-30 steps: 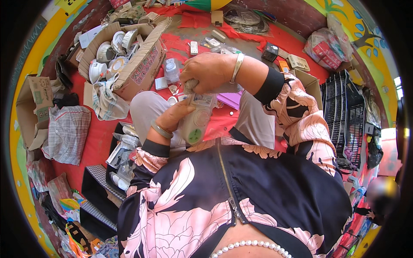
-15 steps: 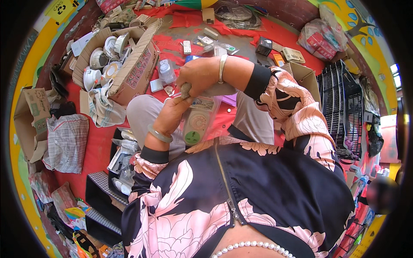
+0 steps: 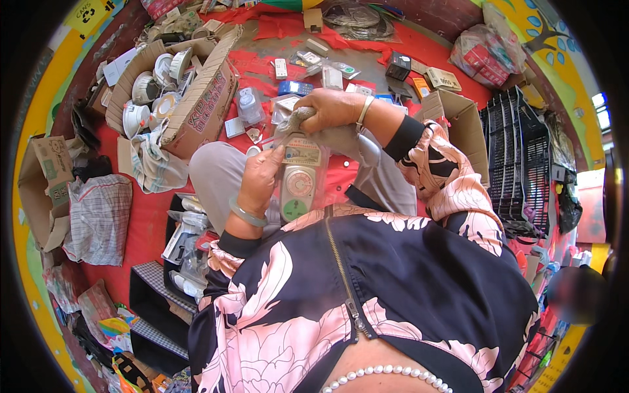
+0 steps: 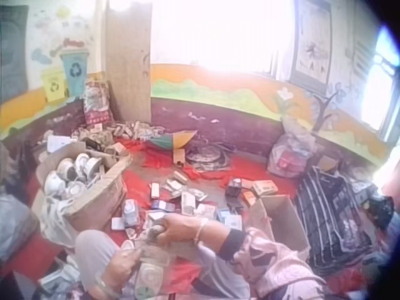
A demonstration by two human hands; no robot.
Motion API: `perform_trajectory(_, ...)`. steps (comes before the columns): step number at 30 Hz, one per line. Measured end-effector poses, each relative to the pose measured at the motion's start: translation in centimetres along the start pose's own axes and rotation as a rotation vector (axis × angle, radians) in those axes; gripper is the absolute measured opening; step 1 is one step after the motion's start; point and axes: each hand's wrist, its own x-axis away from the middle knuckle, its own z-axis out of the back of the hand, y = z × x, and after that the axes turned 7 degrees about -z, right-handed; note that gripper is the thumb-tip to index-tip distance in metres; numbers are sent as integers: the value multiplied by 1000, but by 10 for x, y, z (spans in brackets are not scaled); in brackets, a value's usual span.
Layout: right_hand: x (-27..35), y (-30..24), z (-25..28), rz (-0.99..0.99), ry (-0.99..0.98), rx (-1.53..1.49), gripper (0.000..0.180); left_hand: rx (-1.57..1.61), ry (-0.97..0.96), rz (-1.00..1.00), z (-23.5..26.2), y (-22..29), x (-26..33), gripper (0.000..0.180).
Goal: The person picks up several packaged electrical components and a timer one by one, wiping each item and its packaging with a cloth before placing them into a black storage box.
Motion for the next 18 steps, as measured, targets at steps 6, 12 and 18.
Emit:
perform_trajectory(6,3,14,-16,-48,162,-95,33,29,83,-56,-2,5,3,31)
perform_trajectory(12,8,7,-39,-242,296,-383,33,9,313,-242,-2,13,1,32)
perform_trajectory(18,-10,58,-127,-277,178,-763,26,202,526,-497,31,60,-28,30)
